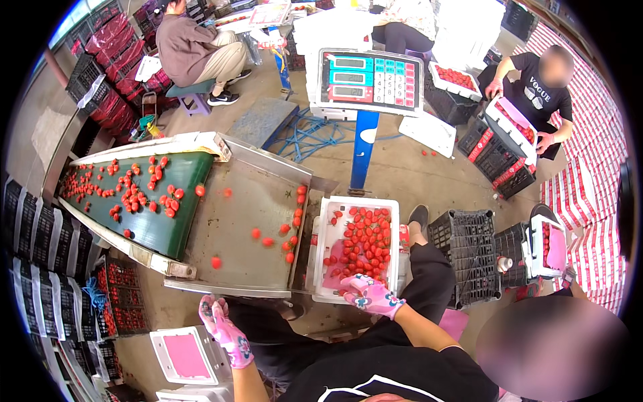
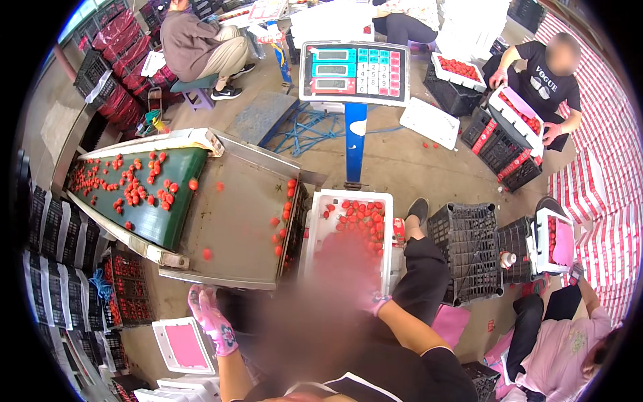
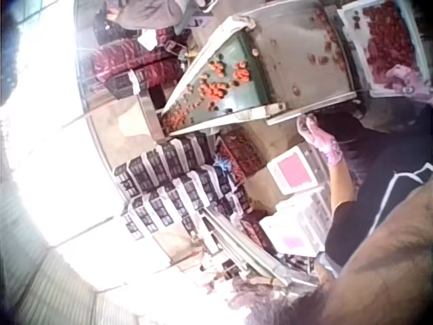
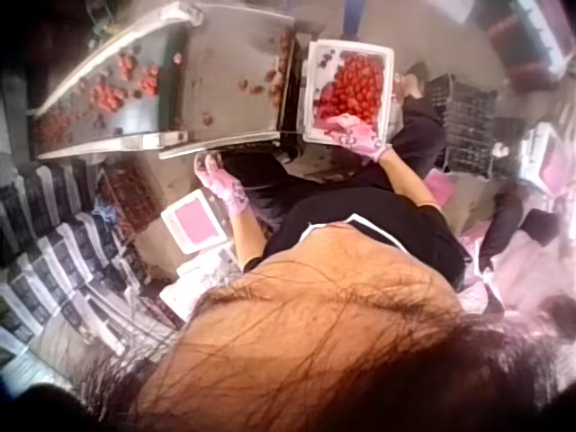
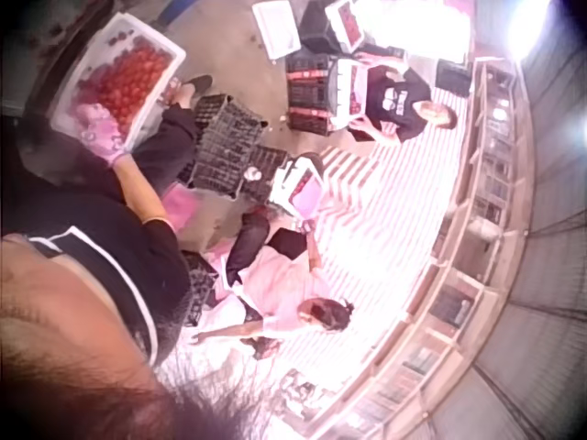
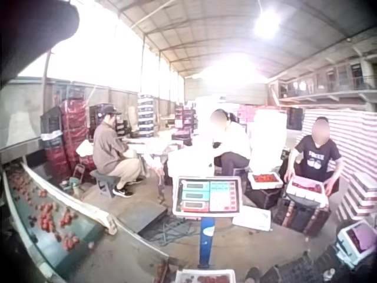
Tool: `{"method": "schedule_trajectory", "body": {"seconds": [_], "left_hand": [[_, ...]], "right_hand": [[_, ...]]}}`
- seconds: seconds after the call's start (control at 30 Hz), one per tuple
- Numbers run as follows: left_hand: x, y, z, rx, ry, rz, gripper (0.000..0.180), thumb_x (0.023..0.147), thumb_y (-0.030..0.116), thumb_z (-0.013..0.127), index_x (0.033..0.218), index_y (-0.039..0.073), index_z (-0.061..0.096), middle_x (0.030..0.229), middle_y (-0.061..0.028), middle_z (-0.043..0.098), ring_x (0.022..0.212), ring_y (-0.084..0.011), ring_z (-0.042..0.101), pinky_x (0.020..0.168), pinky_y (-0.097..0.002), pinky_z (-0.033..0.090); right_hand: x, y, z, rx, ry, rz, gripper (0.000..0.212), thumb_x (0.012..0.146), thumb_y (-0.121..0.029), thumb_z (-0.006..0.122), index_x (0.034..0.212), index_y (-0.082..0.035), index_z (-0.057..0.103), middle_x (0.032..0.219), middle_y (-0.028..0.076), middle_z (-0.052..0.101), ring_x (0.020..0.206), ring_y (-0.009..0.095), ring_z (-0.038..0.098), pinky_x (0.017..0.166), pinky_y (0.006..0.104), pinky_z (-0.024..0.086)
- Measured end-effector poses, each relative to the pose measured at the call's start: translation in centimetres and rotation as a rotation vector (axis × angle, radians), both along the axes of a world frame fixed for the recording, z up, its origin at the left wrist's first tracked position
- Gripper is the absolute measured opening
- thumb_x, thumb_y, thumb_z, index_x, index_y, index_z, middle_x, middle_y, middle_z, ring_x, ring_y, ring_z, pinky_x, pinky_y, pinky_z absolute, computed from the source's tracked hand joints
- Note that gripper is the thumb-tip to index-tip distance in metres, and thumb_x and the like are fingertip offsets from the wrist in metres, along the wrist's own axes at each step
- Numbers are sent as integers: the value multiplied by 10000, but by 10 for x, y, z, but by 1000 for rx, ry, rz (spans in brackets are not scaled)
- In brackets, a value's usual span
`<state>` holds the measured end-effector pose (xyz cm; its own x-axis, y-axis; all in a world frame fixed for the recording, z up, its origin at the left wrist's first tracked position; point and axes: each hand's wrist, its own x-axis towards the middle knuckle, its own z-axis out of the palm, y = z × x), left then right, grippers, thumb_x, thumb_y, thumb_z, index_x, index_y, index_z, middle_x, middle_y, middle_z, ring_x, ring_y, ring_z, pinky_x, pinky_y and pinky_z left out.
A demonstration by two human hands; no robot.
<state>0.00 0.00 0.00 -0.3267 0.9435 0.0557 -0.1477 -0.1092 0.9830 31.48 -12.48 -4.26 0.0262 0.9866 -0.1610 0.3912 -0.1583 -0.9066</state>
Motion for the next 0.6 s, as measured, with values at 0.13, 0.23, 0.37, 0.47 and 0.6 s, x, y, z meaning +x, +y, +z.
{"method": "schedule_trajectory", "body": {"seconds": [0.13,0.23,0.37,0.47,0.6], "left_hand": [[54,-33,12,150,393,-244,331,865,16,527,1194,27,491,1079,-83,538,943,-181,542,853,-318,460],[74,-40,23,271,904,-393,363,804,19,582,1161,20,514,1056,-118,552,954,-200,556,852,-323,465],[70,-39,4,137,785,-409,386,775,16,653,1142,4,533,1075,-169,565,986,-305,584,869,-366,471],[88,-36,-7,80,644,-444,400,781,49,672,1153,-3,533,1062,-178,578,1024,-309,588,899,-368,463],[93,-37,-4,138,740,-519,375,796,122,688,1140,43,559,1038,-156,591,948,-295,600,820,-364,477]], "right_hand": [[53,-21,-94,95,-371,-125,362,854,-231,620,1166,-59,561,1094,160,587,1050,323,563,888,374,452],[70,-9,-87,3,-392,-375,403,842,-250,621,1192,-67,543,1110,179,583,1068,333,554,908,384,444],[88,1,-101,-113,-562,-614,502,782,-281,640,1220,-80,500,1081,200,576,991,372,557,868,450,445],[121,5,-124,-266,-303,-705,622,777,-289,666,1308,-65,433,1225,225,510,1106,389,514,914,431,427],[127,3,-184,-442,-226,-731,513,750,-337,710,1136,-57,520,950,172,635,885,329,625,751,405,490]]}}
